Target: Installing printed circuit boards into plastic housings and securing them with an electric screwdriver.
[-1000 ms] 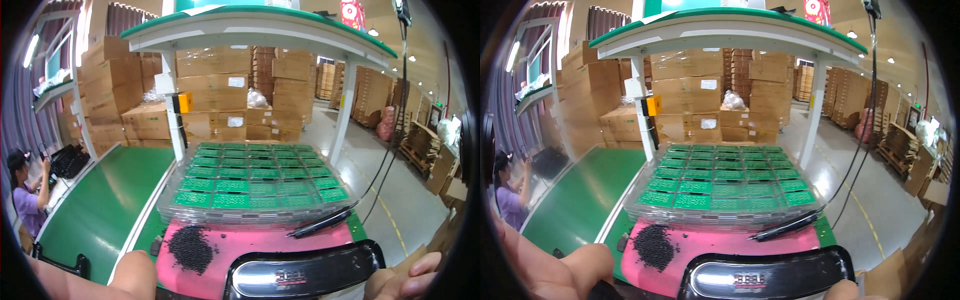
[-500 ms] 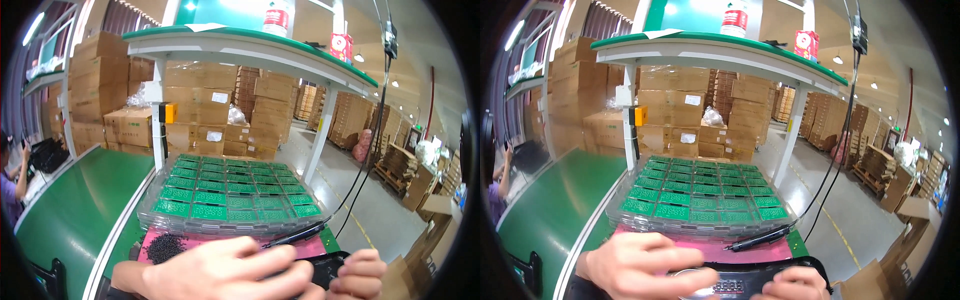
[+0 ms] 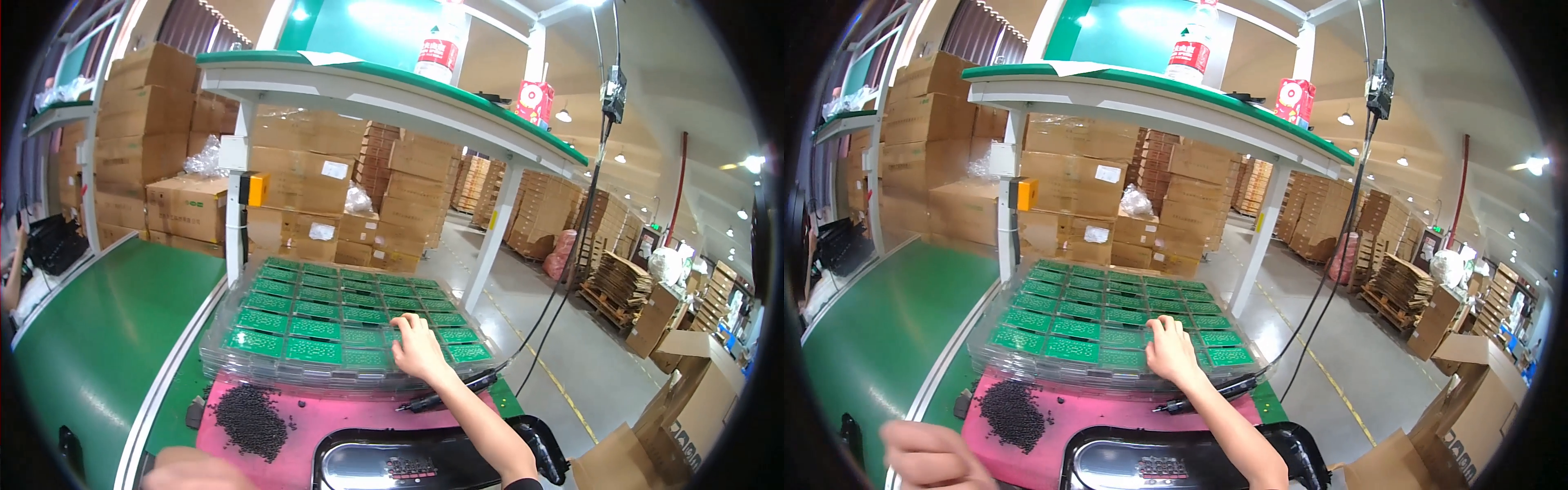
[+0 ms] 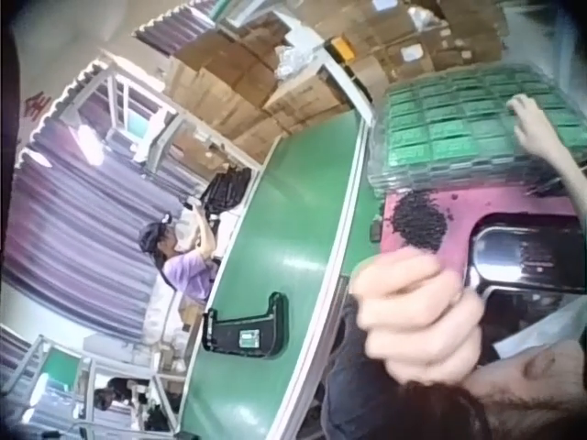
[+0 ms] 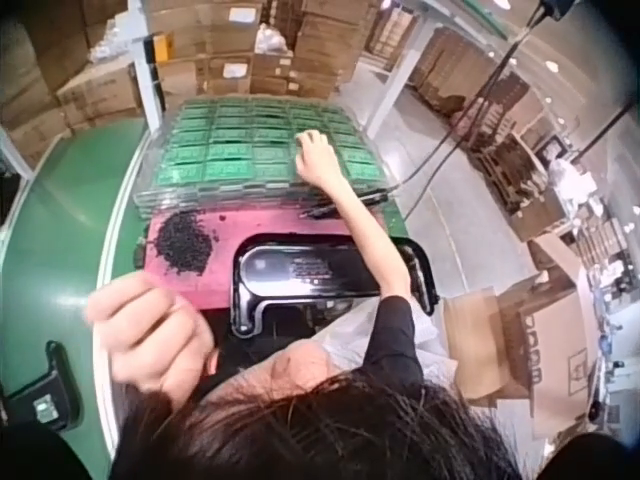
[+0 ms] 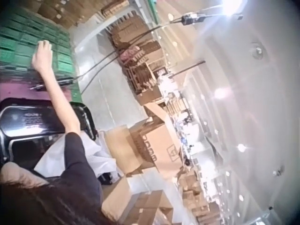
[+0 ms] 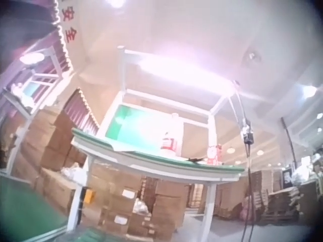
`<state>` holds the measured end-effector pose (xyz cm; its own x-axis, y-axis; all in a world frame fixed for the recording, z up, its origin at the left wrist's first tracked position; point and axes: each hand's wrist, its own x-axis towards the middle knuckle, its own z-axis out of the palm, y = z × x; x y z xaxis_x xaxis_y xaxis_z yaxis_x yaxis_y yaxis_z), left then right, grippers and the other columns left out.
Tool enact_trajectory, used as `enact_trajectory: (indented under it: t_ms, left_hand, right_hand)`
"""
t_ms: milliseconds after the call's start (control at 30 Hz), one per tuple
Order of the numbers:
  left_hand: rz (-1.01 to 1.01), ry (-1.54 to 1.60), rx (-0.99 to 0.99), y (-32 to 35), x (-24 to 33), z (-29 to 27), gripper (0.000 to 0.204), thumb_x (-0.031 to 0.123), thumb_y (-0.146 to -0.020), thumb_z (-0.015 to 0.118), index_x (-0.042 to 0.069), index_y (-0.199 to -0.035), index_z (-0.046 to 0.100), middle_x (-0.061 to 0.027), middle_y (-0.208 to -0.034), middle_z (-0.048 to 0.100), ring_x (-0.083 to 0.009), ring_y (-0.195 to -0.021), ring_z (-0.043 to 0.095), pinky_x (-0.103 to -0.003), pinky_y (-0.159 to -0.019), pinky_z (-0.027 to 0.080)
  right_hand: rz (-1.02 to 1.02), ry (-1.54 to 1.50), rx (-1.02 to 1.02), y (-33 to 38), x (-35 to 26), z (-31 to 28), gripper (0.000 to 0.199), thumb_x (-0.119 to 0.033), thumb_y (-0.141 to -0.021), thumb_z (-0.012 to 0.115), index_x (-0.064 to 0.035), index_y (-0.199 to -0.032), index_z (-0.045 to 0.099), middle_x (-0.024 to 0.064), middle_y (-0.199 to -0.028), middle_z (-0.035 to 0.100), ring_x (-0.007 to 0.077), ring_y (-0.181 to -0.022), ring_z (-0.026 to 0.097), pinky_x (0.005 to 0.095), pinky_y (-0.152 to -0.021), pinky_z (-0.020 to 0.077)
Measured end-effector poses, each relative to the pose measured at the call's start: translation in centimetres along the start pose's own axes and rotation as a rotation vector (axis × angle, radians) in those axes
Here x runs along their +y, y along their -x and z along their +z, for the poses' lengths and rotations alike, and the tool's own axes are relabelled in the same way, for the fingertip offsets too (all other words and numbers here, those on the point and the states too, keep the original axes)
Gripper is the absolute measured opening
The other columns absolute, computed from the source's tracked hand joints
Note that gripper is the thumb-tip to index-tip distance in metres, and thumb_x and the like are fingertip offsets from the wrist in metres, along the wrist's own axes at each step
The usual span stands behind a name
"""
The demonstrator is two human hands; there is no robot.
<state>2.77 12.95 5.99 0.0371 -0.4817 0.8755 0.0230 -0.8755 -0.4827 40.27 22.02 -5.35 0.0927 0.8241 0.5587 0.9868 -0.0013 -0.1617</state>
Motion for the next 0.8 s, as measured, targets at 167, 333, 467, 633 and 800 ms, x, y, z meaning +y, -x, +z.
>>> enact_trajectory:
  t_ms: [167, 333, 467, 633, 800]
  left_hand:
    - [-0.277, 0.272, -0.658, 10.2, -0.6, 8.9, 0.038, 0.015, -0.068, 0.071, 0.007, -0.104, 0.061, -0.0079, -0.103, 0.060, -0.0243, -0.105, 0.059, -0.035, -0.066, 0.052]
    - [-0.473, 0.290, -1.072, 18.2, 0.3, 16.5, 0.022, 0.022, -0.087, 0.067, 0.006, -0.101, 0.060, -0.0085, -0.099, 0.060, -0.0277, -0.096, 0.061, -0.039, -0.074, 0.054]
    - [-0.601, 0.478, -1.166, 21.4, 0.1, 16.8, 0.023, 0.027, -0.089, 0.066, 0.006, -0.098, 0.060, -0.0101, -0.097, 0.063, -0.0298, -0.094, 0.065, -0.042, -0.073, 0.055]
    - [-0.644, 0.405, -1.115, 21.4, -0.3, 14.9, 0.022, 0.026, -0.089, 0.066, 0.005, -0.088, 0.061, -0.0093, -0.088, 0.065, -0.0293, -0.089, 0.067, -0.042, -0.072, 0.055]
    - [-0.667, 0.225, -1.260, 21.2, -1.5, 12.1, 0.020, 0.027, -0.086, 0.069, 0.008, -0.091, 0.065, -0.0055, -0.094, 0.066, -0.0249, -0.099, 0.064, -0.040, -0.077, 0.052]
  right_hand:
    - [0.206, 0.133, -0.249, -2.1, 2.7, 5.0, 0.047, -0.026, -0.088, 0.061, -0.0140, -0.134, 0.058, 0.0240, -0.151, 0.035, 0.0398, -0.140, 0.034, 0.0535, -0.113, 0.0313]
    - [0.101, 0.216, -0.278, -4.2, 2.2, 6.9, 0.048, -0.026, -0.090, 0.052, -0.0089, -0.135, 0.057, 0.0170, -0.156, 0.035, 0.0343, -0.142, 0.034, 0.0544, -0.114, 0.0291]
    - [0.012, 0.240, -0.302, -4.4, 2.6, 6.9, 0.052, -0.023, -0.091, 0.051, -0.0019, -0.138, 0.051, 0.0127, -0.154, 0.038, 0.0302, -0.143, 0.034, 0.0549, -0.114, 0.0297]
    - [-0.154, 0.198, 0.009, -3.1, 1.5, 4.7, 0.046, -0.006, -0.085, 0.058, 0.0015, -0.130, 0.052, 0.0158, -0.139, 0.050, 0.0319, -0.135, 0.043, 0.0510, -0.110, 0.0332]
    - [-0.214, -0.172, 0.234, 1.0, -3.9, -3.6, 0.040, 0.010, -0.077, 0.063, 0.0004, -0.115, 0.059, 0.0164, -0.117, 0.060, 0.0344, -0.115, 0.057, 0.0404, -0.097, 0.0467]
